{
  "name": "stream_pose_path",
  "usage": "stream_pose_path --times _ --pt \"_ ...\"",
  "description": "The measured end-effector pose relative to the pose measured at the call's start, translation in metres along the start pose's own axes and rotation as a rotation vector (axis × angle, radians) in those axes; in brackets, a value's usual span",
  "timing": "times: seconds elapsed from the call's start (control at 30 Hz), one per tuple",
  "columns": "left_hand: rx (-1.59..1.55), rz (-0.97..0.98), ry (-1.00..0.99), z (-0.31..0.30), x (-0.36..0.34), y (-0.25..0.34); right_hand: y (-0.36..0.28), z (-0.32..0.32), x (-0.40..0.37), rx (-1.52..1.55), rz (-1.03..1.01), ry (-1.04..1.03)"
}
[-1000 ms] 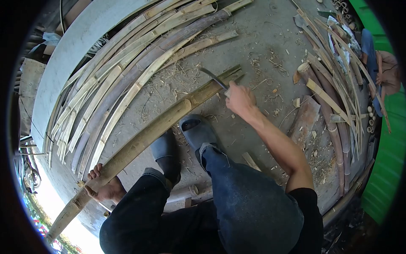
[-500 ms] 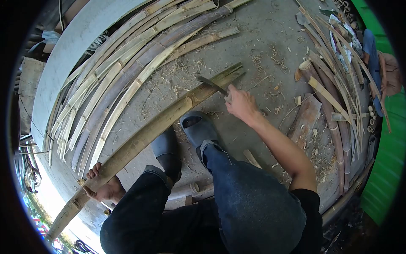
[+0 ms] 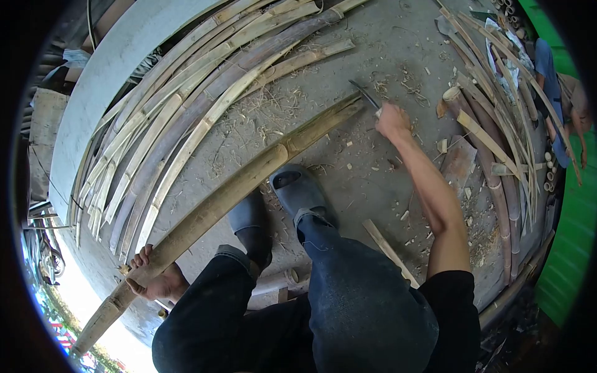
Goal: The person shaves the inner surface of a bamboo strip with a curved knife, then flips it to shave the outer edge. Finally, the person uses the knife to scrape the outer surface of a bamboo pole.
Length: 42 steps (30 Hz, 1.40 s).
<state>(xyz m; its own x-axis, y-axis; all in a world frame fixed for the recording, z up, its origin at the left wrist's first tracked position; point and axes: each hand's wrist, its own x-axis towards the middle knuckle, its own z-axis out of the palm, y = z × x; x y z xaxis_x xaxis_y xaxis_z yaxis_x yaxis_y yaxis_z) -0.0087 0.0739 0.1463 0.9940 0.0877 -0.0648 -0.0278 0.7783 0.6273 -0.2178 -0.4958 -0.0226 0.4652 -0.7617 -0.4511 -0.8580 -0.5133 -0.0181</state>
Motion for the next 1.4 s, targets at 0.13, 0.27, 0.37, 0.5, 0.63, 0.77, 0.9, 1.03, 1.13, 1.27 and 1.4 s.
stream_pose_path --times 0.13,0.27,0.37,0.5,0.63,0.77,0.9,1.03,1.13,1.27,1.4 --pt "0.019 0.031 -0.050 0.007 -0.005 -0.003 -0.034 -0.002 -0.062 0.065 -0.166 0.001" --pt "0.024 0.042 -0.056 0.004 -0.002 0.003 0.003 0.011 -0.040 0.066 -0.102 0.079" --pt "-0.096 -0.002 -0.182 0.000 0.003 0.016 0.034 0.007 -0.028 0.032 -0.028 0.004" --pt "-0.221 -0.048 -0.285 0.014 0.013 0.029 -0.010 -0.015 -0.077 0.268 -0.112 0.091" --pt "-0.241 -0.065 -0.344 0.036 0.024 0.022 -0.085 -0.048 -0.136 0.485 -0.330 0.091" --pt "-0.245 -0.041 -0.388 0.056 0.024 0.014 -0.139 -0.067 -0.191 0.411 -0.568 -0.093" --pt "-0.192 -0.012 -0.446 0.049 0.021 0.015 -0.094 -0.054 -0.151 0.211 -0.339 0.013" --pt "-0.261 -0.063 -0.519 0.040 0.015 0.017 0.012 -0.018 -0.081 0.084 -0.131 0.010" --pt "-0.282 -0.065 -0.535 0.040 0.011 0.018 -0.002 -0.036 -0.126 0.128 -0.218 -0.057" --pt "-0.277 -0.071 -0.508 0.042 0.009 0.017 -0.069 -0.030 -0.179 0.326 -0.377 -0.060" --pt "-0.208 -0.023 -0.412 0.043 0.009 0.019 -0.037 -0.006 -0.122 0.279 -0.129 0.022"
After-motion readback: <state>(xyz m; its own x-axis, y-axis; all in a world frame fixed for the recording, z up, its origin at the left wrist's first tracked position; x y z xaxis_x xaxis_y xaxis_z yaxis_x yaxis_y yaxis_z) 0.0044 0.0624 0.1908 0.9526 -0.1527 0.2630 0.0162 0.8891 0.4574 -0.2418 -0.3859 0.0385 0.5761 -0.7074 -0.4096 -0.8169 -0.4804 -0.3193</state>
